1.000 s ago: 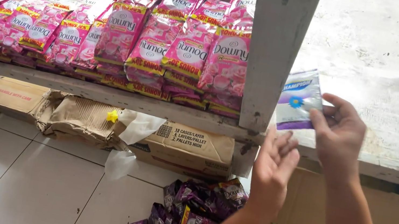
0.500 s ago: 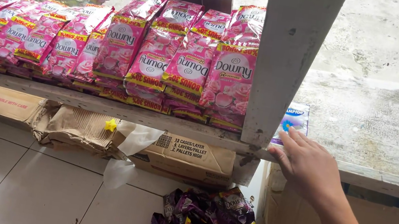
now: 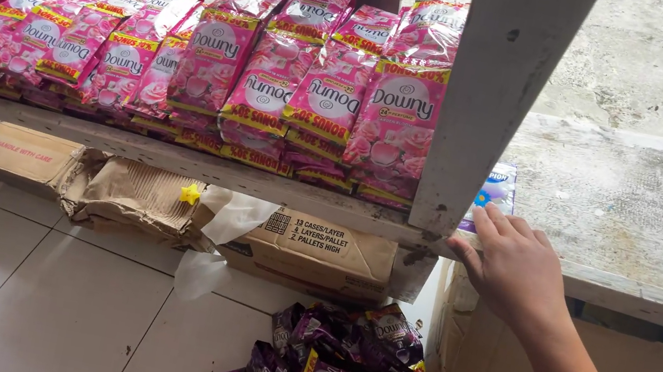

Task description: Organizing and stocking laundry detergent sachets on shelves and sorting them on the floor.

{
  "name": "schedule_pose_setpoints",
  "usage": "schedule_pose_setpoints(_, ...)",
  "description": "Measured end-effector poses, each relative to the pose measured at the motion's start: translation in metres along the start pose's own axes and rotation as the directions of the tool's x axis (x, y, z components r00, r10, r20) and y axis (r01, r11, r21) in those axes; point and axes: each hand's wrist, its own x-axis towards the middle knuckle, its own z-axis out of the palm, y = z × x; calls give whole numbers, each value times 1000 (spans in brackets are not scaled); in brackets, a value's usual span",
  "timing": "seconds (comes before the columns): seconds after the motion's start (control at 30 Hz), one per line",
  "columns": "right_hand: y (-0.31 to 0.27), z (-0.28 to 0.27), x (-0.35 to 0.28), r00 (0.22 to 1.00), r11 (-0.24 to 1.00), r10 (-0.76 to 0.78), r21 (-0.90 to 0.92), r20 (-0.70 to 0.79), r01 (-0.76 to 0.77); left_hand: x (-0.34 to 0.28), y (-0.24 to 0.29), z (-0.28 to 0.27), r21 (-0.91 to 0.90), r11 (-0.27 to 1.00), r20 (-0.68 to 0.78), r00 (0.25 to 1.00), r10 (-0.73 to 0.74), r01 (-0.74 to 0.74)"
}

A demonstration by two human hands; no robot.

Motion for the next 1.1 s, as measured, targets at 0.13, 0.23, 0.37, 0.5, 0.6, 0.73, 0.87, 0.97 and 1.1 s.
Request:
schedule_pose_setpoints(0.13,-5,-7,4,997,998,37,-58,62,-33,-6,3,5,-27,1000,42,999,11,-10)
schedule_pose_setpoints(0.23,1,-4,0,1000,998,9,-57,17,-8,-12,8,5,-15,1000,51,999,14,-13)
schedule_pose_setpoints(0.37,4,-22,-26,977,998,-57,-21,-205,54,-19,7,5,-30,999,41,999,-10,11)
schedule_pose_setpoints(0.5,12,-44,-81,941,958,47,281,-334,52,-24,10,10,-33,999,18,1000,3,-3)
schedule_pose_setpoints(0.6,27,-37,-127,975,833,223,521,-9,-186,-24,4,14,-62,995,4,997,77,-77)
schedule_pose_setpoints(0.73,62,23,-203,648,819,183,251,739,-517,-27,-16,16,-210,977,17,999,31,-27)
schedule_pose_setpoints(0.87,107,148,-323,507,894,101,145,856,-423,-20,-54,24,-261,949,95,983,-157,176)
schedule_pose_setpoints(0.97,113,214,-384,514,872,299,-11,804,-489,-15,-91,29,-256,935,144,966,-213,245)
schedule_pose_setpoints(1.1,93,230,-418,431,756,496,-129,754,-642,-20,-123,36,-242,924,154,952,-265,296)
